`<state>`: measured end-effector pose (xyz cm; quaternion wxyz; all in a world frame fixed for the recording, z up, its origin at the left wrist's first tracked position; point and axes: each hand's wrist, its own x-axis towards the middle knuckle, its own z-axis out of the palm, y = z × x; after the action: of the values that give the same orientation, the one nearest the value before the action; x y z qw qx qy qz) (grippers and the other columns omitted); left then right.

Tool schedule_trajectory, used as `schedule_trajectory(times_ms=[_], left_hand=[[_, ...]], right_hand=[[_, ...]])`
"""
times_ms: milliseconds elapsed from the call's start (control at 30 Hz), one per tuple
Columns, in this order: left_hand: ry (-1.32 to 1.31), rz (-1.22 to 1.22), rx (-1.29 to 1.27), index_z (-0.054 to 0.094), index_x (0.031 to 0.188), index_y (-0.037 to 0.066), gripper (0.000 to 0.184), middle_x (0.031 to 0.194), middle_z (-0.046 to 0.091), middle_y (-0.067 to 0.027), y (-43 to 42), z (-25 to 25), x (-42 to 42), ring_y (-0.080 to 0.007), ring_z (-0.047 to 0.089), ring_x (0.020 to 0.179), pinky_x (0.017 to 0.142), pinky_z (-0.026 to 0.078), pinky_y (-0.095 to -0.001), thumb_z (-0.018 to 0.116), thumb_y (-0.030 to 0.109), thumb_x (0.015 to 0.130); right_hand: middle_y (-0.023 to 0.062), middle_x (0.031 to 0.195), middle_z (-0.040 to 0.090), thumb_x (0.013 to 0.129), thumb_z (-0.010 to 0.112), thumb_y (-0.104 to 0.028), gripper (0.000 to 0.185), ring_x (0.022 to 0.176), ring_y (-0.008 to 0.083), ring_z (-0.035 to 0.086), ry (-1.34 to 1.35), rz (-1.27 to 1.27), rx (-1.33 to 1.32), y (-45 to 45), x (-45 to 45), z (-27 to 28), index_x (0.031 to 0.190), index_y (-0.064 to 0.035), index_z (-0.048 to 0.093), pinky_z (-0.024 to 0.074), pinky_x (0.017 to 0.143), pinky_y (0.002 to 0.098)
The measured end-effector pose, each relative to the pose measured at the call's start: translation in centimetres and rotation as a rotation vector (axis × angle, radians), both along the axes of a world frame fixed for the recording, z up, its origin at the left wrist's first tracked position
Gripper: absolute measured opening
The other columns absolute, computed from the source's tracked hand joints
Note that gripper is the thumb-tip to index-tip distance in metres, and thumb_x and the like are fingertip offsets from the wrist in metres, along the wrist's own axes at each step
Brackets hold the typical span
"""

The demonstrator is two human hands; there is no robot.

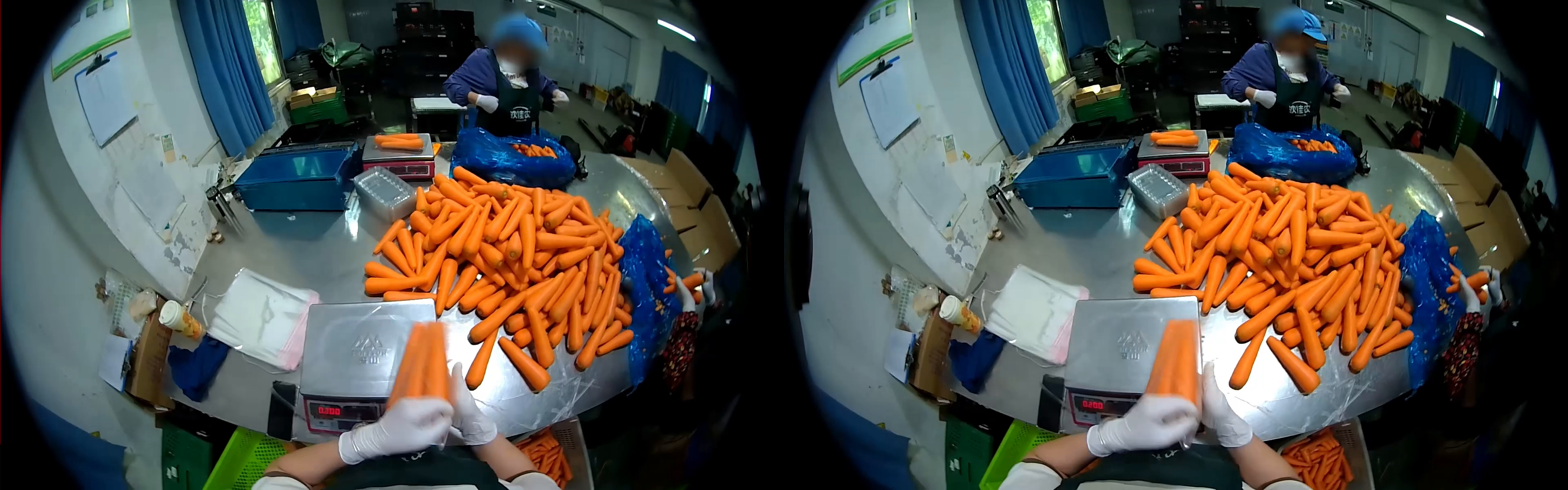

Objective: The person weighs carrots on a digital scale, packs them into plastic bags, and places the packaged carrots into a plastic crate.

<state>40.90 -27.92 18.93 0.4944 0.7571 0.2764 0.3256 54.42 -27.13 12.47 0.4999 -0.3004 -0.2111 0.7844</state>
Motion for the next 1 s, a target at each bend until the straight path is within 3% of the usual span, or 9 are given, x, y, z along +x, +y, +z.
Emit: schedule_trajectory(times_ms=[67, 100, 300, 367, 433, 467, 667, 833, 1000], left_hand=[[0.325, -0.285, 0.996, 0.054, 0.072, 0.007, 0.005, 0.063, 0.051, -0.0034, -1.0, -2.9, 0.6, -0.0141, 0.054, 0.054, 0.049, 0.045, -0.0262, 0.056, 0.007, 0.077], [0.323, -0.269, 0.987, 0.054, 0.072, 0.007, 0.005, 0.063, 0.051, -0.0034, -1.4, -2.8, 0.6, -0.0141, 0.054, 0.054, 0.049, 0.045, -0.0262, 0.056, 0.007, 0.077], [0.251, 0.017, 0.569, 0.058, 0.080, 0.010, 0.005, 0.069, 0.057, -0.0052, -3.0, -0.2, -3.2, -0.0223, 0.058, 0.059, 0.050, 0.046, -0.0289, 0.058, 0.009, 0.075], [0.126, 0.101, 0.128, 0.061, 0.086, 0.007, 0.010, 0.074, 0.061, -0.0037, -3.5, 0.7, -7.3, -0.0131, 0.059, 0.059, 0.053, 0.046, -0.0254, 0.062, 0.011, 0.077], [-0.127, 0.318, -0.357, 0.060, 0.083, 0.004, 0.010, 0.072, 0.060, -0.0024, -4.7, 2.6, -11.9, -0.0082, 0.056, 0.059, 0.053, 0.045, -0.0233, 0.062, 0.010, 0.076], [-0.330, 0.476, -0.573, 0.058, 0.081, 0.002, 0.010, 0.070, 0.058, -0.0018, -5.7, 3.2, -14.2, -0.0067, 0.054, 0.059, 0.053, 0.043, -0.0225, 0.061, 0.009, 0.075], [-0.644, 1.023, -0.560, 0.054, 0.076, 0.001, 0.010, 0.063, 0.052, -0.0014, -17.0, 0.6, -27.0, -0.0040, 0.038, 0.043, 0.041, 0.029, -0.0183, 0.059, 0.008, 0.072], [-0.393, 1.557, -0.614, 0.058, 0.084, 0.003, 0.006, 0.066, 0.053, 0.0021, -25.1, -5.7, -33.6, -0.0039, 0.044, 0.051, 0.047, 0.032, -0.0178, 0.059, 0.004, 0.078], [-0.462, 1.631, -0.644, 0.057, 0.084, 0.003, 0.003, 0.063, 0.050, 0.0023, -28.6, -15.6, -39.6, -0.0052, 0.043, 0.052, 0.048, 0.032, -0.0197, 0.058, 0.005, 0.081]], right_hand=[[0.0127, 0.141, 0.031, 0.092, 0.020, -0.058, 0.071, 0.128, 0.0277, 0.033, 0.483, 0.027, 0.033, -0.1, 0.5, -1.5, 0.143, -0.0081, 0.016, 0.0230, 0.109, 0.0384], [0.0099, 0.145, 0.023, 0.092, 0.025, -0.057, 0.070, 0.131, 0.0283, 0.027, 0.398, 0.045, 0.185, -0.5, -0.3, 0.9, 0.143, -0.0102, 0.015, 0.0175, 0.111, 0.0407], [0.0112, 0.146, 0.022, 0.091, 0.022, -0.058, 0.072, 0.133, 0.0307, 0.024, 0.436, 0.045, 0.118, 0.9, -2.1, 1.2, 0.142, -0.0079, 0.017, 0.0166, 0.111, 0.0438], [0.0144, 0.146, 0.021, 0.088, 0.023, -0.064, 0.080, 0.132, 0.0325, 0.026, 0.542, 0.134, 0.130, 1.9, -3.3, -0.5, 0.140, -0.0025, 0.019, 0.0188, 0.110, 0.0456], [0.0162, 0.136, 0.037, 0.092, 0.023, -0.057, 0.074, 0.125, 0.0304, 0.038, -0.130, 0.269, 0.248, 2.4, -5.2, 0.4, 0.136, 0.0016, 0.028, 0.0267, 0.106, 0.0418], [0.0170, 0.129, 0.047, 0.094, 0.024, -0.052, 0.068, 0.119, 0.0290, 0.044, 0.150, 0.342, 0.012, 2.6, -6.3, -0.7, 0.133, 0.0032, 0.034, 0.0323, 0.102, 0.0389], [0.0137, 0.108, 0.059, 0.088, 0.047, -0.013, 0.031, 0.104, 0.0216, 0.054, -0.836, 0.462, 0.722, 2.3, -10.0, 1.5, 0.113, 0.0020, 0.056, 0.0376, 0.094, 0.0316], [0.0139, 0.105, 0.060, 0.087, 0.053, -0.018, 0.029, 0.100, 0.0211, 0.055, -1.034, 0.375, 0.731, 4.8, -8.8, 0.8, 0.108, 0.0012, 0.058, 0.0411, 0.087, 0.0313], [0.0153, 0.099, 0.059, 0.086, 0.055, -0.017, 0.029, 0.097, 0.0259, 0.055, -1.289, 0.305, 0.780, 5.9, -9.1, 0.9, 0.106, 0.0035, 0.057, 0.0405, 0.087, 0.0322]])
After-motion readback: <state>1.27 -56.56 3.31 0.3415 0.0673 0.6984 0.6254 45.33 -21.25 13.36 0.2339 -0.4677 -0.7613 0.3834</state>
